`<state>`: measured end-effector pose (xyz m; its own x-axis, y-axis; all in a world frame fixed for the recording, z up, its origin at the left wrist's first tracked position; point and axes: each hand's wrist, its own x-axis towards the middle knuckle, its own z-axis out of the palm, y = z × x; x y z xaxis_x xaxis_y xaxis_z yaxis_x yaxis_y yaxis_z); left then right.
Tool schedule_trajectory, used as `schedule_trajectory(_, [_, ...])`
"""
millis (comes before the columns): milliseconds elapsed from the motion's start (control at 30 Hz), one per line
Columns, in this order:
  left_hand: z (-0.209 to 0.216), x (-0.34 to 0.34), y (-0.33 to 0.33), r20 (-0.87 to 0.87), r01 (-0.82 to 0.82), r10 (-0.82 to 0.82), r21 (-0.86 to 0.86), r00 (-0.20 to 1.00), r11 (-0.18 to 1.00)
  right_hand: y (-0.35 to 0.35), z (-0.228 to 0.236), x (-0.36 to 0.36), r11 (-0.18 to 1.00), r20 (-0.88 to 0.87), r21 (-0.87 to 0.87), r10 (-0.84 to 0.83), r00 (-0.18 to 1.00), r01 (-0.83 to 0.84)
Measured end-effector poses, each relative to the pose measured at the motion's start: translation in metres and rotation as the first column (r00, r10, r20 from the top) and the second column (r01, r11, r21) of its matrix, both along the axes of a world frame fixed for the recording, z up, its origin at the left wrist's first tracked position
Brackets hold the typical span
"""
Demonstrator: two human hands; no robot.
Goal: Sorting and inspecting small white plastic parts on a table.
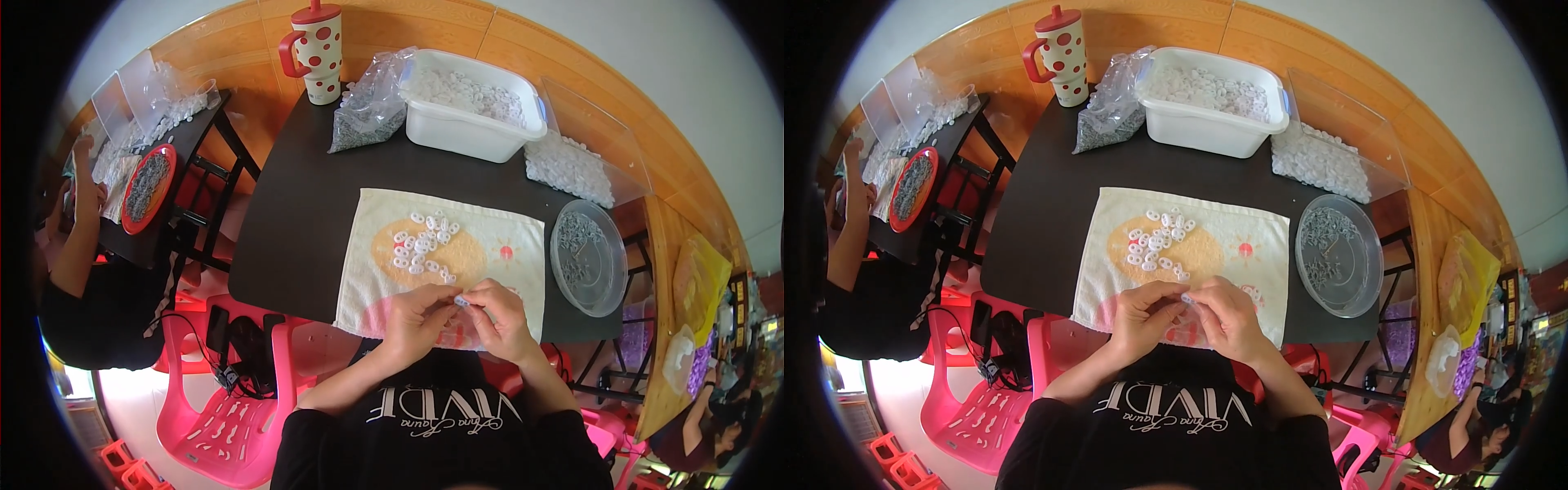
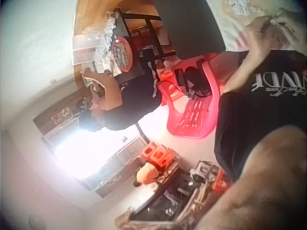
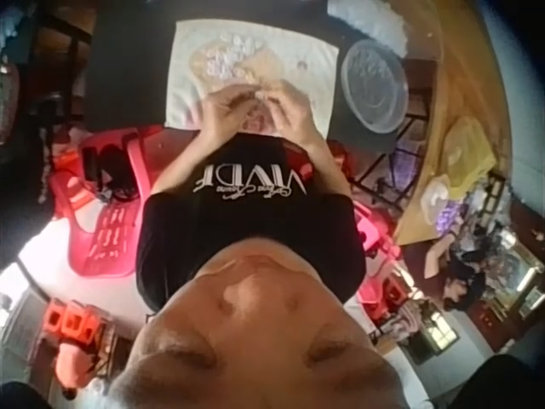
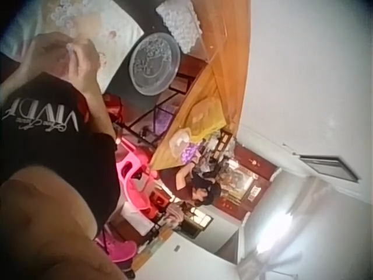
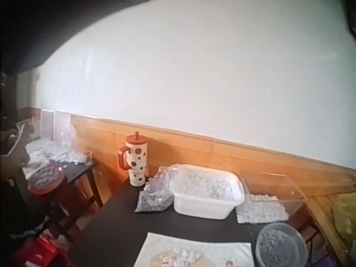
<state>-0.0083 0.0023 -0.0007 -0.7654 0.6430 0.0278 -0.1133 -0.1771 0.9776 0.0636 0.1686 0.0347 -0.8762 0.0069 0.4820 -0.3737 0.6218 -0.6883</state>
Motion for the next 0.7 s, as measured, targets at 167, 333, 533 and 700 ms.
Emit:
schedule_trajectory(167, [0.003, -0.013, -0.002, -0.490, -0.100, 0.025, -0.127, 0.871, 0.987, 0.005, -0.016, -0.005, 0.993, -0.067, 0.117, 0.041, 0.997, -0.033])
schedule_trajectory(333, [0.006, -0.017, -0.001, -0.636, -0.119, 0.006, -0.135, 0.772, 0.984, 0.007, -0.028, 0.001, 0.959, -0.074, 0.283, 0.055, 0.996, -0.032])
schedule_trajectory(533, [0.008, -0.018, 0.000, -0.713, -0.053, -0.097, -0.185, 0.694, 0.981, 0.010, -0.024, 0.007, 0.921, -0.083, 0.379, 0.130, 0.988, -0.089])
schedule_trajectory(700, [0.011, -0.017, 0.002, -0.734, -0.026, -0.134, -0.203, 0.666, 0.979, 0.013, -0.026, 0.013, 0.906, -0.070, 0.404, 0.171, 0.983, -0.129])
